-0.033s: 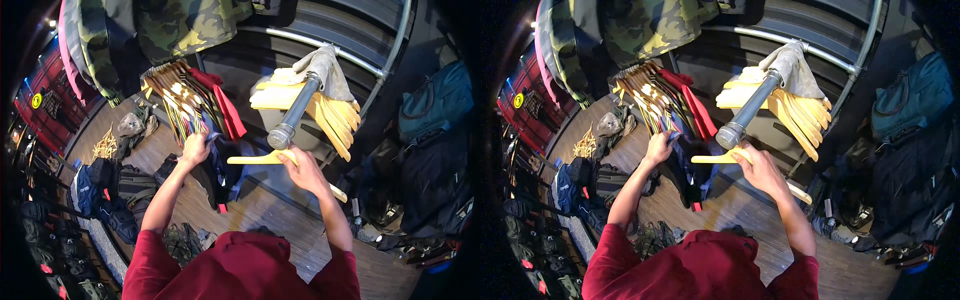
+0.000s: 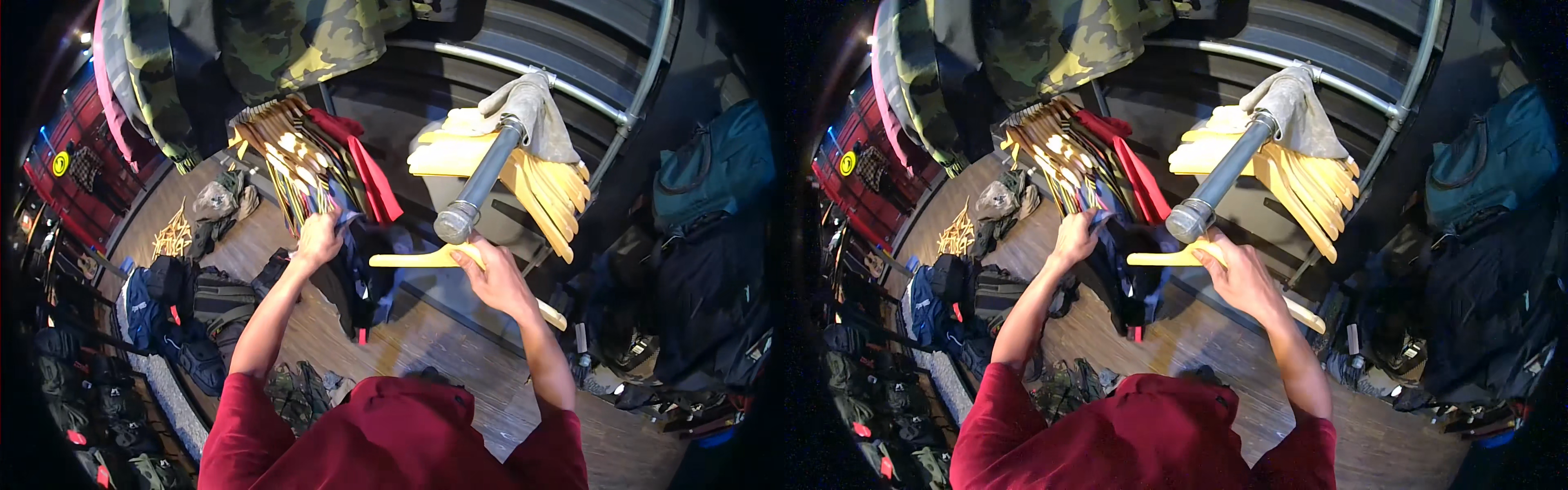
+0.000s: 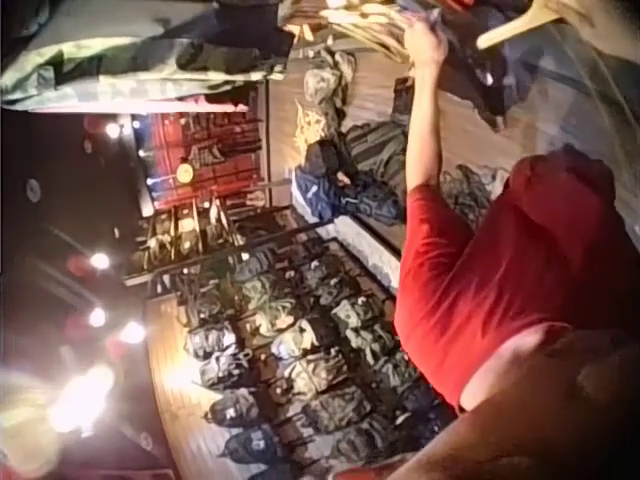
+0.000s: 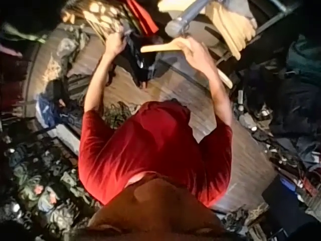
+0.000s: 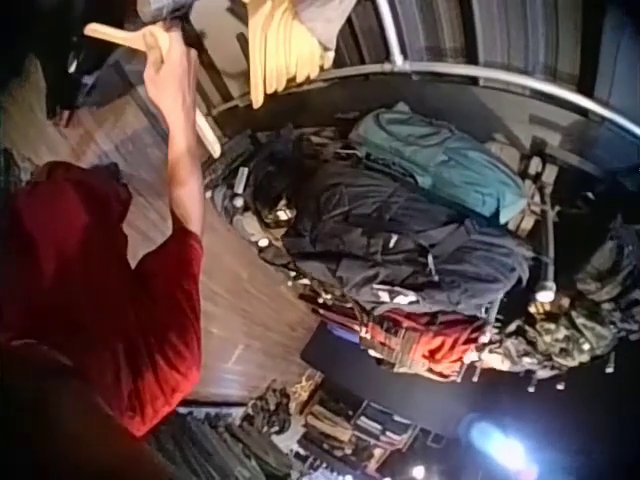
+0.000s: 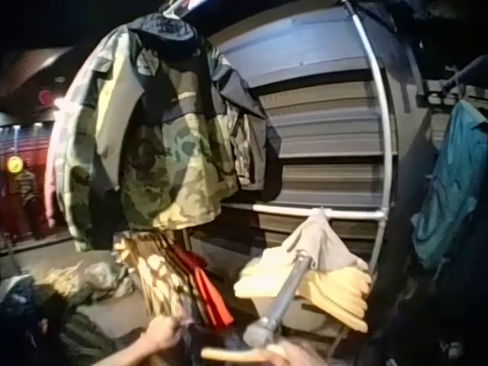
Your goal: Hanging various garments on hangers and dusting them on a clothing rack in a storage facility.
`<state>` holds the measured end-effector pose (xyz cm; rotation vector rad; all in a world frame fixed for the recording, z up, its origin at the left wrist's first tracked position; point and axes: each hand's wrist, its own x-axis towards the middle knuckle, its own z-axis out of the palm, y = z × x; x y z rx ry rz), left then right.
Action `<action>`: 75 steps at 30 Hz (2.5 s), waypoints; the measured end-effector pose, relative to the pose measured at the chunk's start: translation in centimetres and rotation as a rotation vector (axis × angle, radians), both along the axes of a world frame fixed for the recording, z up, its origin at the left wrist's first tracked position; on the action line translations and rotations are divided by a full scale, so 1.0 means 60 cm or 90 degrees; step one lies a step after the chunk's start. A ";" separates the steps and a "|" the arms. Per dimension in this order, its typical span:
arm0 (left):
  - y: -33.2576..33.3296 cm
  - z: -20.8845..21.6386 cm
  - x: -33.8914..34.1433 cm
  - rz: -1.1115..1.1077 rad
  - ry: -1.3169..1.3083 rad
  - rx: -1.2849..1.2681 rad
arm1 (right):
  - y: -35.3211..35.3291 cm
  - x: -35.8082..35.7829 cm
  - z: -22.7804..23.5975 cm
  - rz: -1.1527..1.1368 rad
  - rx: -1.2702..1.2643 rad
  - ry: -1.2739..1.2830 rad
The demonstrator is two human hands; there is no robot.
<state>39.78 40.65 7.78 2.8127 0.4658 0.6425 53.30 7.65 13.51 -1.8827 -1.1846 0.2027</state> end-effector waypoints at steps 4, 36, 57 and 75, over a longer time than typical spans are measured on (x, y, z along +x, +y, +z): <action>-0.008 0.033 0.026 0.042 0.007 0.002 | 0.001 0.008 -0.004 -0.018 0.023 -0.004; -0.178 0.059 0.128 -0.575 -0.026 -0.129 | 0.060 0.002 -0.082 -0.229 0.354 -0.142; -0.188 0.054 0.111 -0.540 -0.008 -0.207 | 0.020 -0.080 -0.575 -0.374 -0.178 0.270; -0.156 0.062 0.128 -0.624 0.098 -0.249 | -0.276 0.024 -0.367 -0.470 0.076 0.363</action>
